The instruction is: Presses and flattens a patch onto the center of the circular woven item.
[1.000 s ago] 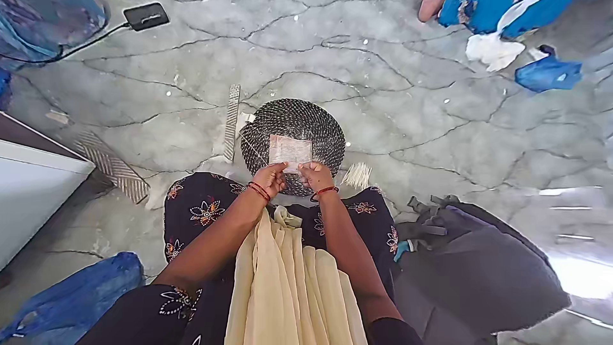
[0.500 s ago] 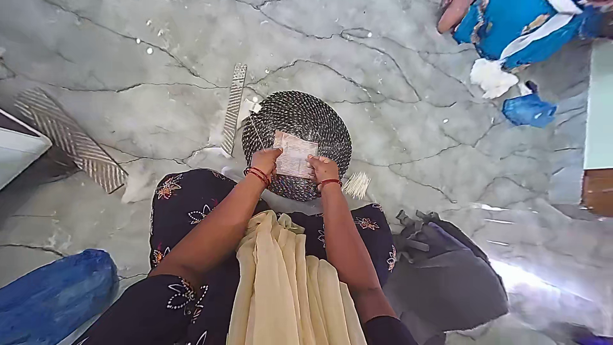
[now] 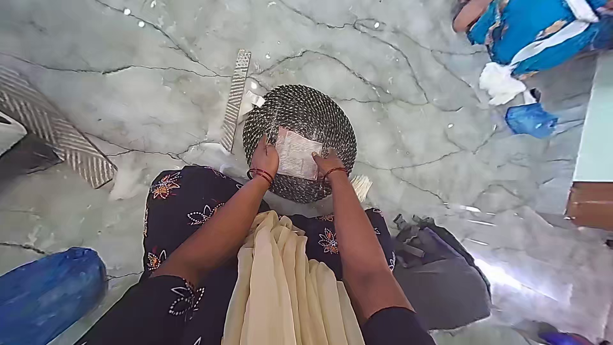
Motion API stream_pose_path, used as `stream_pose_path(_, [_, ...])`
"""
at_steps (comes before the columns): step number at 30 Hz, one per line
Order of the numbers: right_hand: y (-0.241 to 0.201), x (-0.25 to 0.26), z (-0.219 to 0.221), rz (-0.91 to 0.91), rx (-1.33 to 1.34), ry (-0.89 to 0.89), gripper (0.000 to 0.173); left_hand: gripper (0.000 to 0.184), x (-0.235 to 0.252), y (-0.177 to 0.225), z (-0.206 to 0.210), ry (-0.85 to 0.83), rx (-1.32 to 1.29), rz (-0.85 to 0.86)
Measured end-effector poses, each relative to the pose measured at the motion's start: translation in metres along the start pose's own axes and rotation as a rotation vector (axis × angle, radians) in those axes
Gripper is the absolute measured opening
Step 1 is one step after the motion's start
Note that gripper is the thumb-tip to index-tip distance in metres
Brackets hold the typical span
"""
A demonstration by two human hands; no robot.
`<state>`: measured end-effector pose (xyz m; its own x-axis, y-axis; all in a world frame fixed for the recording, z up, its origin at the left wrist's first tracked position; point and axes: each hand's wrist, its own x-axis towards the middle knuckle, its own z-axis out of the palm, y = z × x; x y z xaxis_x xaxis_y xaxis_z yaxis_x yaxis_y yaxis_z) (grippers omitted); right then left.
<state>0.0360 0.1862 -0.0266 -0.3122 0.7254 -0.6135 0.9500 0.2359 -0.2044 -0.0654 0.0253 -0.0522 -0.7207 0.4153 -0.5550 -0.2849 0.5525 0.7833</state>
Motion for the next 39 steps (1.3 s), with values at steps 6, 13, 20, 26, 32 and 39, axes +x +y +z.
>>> stream_pose_path(6, [0.047, -0.092, -0.072, -0.209, -0.021, 0.133, 0.058, 0.059, -0.019, 0.010, -0.010, -0.160, 0.361, 0.115])
stream_pose_path(13, [0.111, -0.091, -0.051, -0.163, 0.246, 0.224, 0.048, 0.046, -0.026, 0.041, -0.038, -0.218, 0.568, 0.290])
stream_pose_path(20, [0.087, -0.084, -0.062, -0.254, 0.071, 0.107, 0.045, 0.033, -0.002, 0.044, -0.041, -0.225, 0.872, 0.401])
stream_pose_path(26, [0.088, -0.086, -0.060, -0.262, 0.019, -0.011, 0.050, 0.035, 0.017, 0.008, -0.010, -0.286, 0.827, 0.378])
stream_pose_path(32, [0.088, -0.084, -0.060, -0.251, -0.008, 0.003, 0.053, 0.031, 0.032, 0.007, -0.003, -0.269, 0.800, 0.321])
stream_pose_path(39, [0.081, -0.079, -0.058, -0.258, -0.033, -0.023, 0.053, 0.031, 0.037, 0.003, 0.002, -0.272, 0.822, 0.356])
